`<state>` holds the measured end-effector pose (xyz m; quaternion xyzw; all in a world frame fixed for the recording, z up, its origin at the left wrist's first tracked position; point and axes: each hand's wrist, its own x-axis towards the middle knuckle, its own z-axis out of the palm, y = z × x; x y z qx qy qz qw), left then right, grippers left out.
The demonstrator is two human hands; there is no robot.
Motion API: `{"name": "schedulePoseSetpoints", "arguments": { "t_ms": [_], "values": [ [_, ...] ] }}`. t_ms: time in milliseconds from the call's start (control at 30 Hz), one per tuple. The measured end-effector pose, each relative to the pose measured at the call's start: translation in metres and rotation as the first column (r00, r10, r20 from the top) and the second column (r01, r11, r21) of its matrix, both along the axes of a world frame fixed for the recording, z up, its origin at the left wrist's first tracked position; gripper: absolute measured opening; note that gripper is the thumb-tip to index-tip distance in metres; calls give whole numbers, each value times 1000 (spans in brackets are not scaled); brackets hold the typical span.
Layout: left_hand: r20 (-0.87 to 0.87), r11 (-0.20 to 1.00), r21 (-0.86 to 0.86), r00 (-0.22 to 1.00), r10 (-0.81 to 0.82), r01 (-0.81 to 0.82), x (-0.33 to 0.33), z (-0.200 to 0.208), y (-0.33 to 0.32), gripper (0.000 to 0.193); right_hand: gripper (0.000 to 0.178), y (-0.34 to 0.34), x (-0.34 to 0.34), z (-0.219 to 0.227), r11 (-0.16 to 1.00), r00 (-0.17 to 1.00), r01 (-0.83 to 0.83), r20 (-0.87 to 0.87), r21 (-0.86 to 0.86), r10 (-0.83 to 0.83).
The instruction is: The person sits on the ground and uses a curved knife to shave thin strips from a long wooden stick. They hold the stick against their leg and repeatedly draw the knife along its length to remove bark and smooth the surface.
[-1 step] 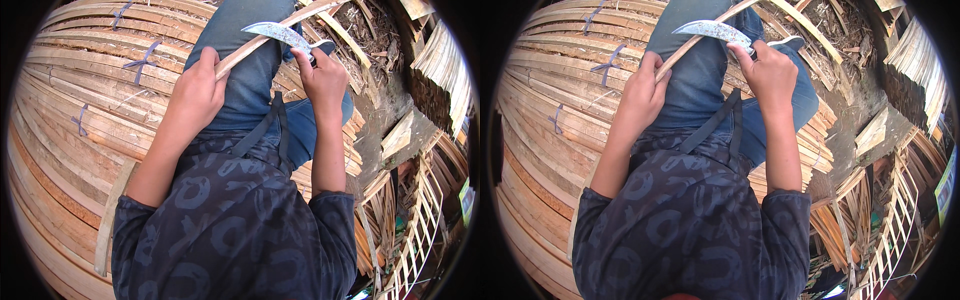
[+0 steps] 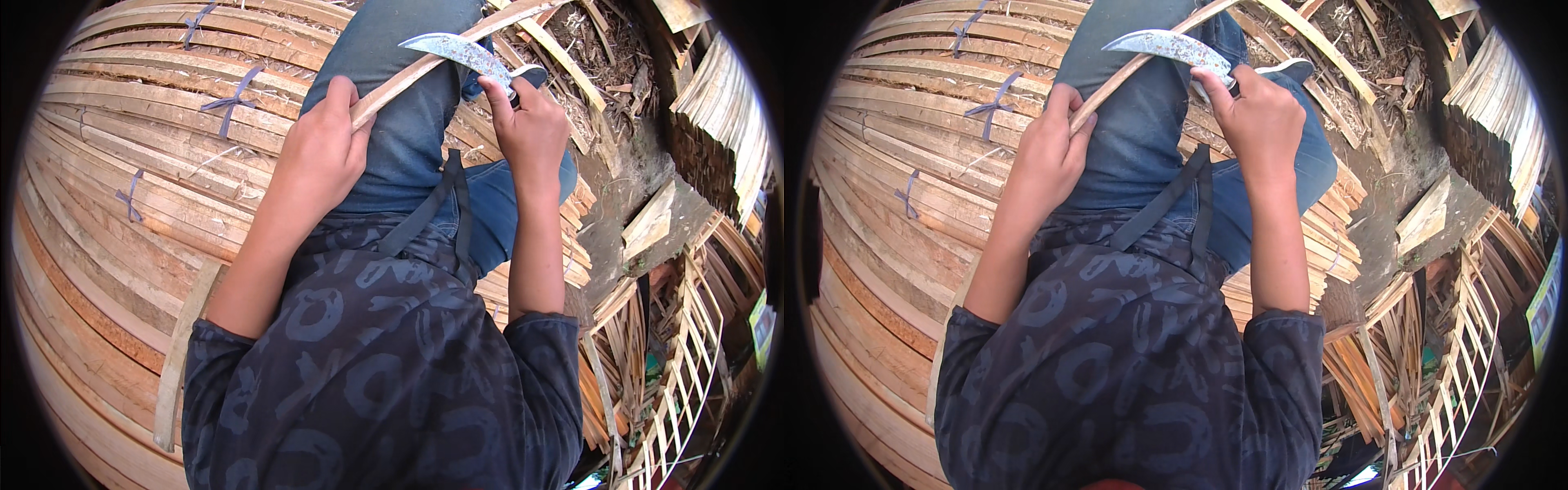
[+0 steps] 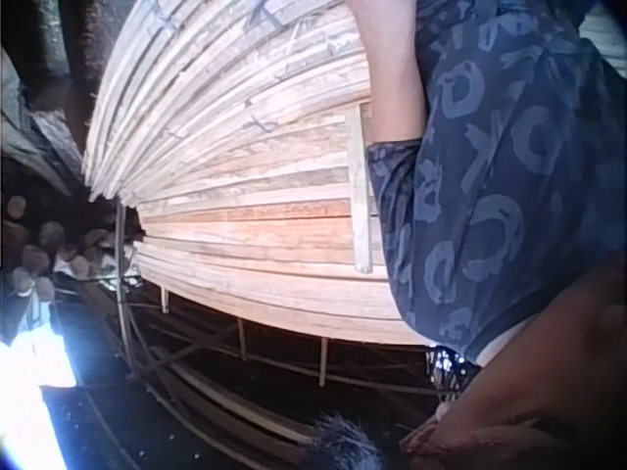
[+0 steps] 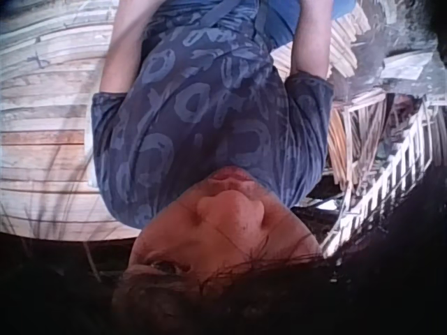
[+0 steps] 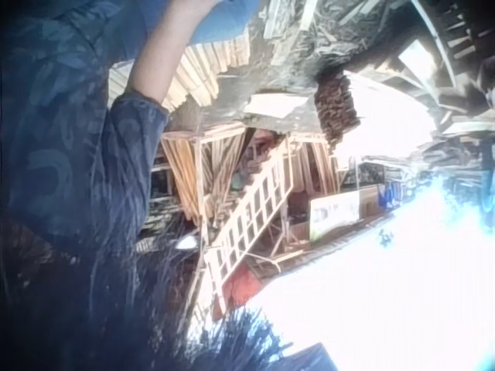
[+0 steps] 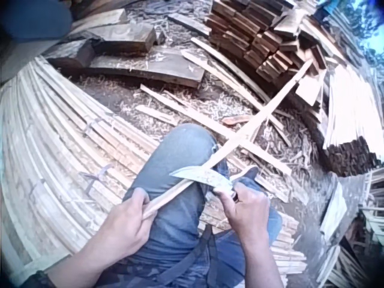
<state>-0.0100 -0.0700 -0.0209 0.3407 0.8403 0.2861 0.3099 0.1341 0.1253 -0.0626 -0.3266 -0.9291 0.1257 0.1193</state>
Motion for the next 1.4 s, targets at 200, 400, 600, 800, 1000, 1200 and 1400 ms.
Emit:
{"name": "schedulePoseSetpoints", "arguments": {
  "t_ms": [200, 400, 600, 800, 1000, 1200, 1400],
  "values": [
    [-13, 999, 33, 1000, -8, 8, 1, 1, 1, 16, 57, 20, 10, -10, 997, 998, 52, 38, 63, -54],
    [21, 999, -44, 1000, -17, 18, 2, 6, 6, 18, 63, 41, 17, -15, 959, 959, 284, -12, -22, -284],
    [27, 998, -54, 1000, -14, 15, -3, 4, 4, 18, 64, 32, 11, -13, 952, 959, 272, -46, -137, -281],
    [-27, 998, -56, 999, -35, 34, -3, -1, 4, 17, 62, -7, 4, -3, 989, 999, 40, 18, -141, -38],
    [-23, 998, -65, 1000, -15, 14, 1, 0, 4, 16, 62, 33, -2, -16, 989, 987, 148, -71, 18, -147],
    [-92, 997, -70, 995, -43, 37, 7, 0, 8, 14, 64, 43, 11, -45, 980, 969, 197, -155, 28, -190],
    [-117, 993, -110, 992, -57, 45, 3, -1, 8, 14, 63, 0, 1, -31, 999, 990, -45, -132, 21, 47]
  ]
}}
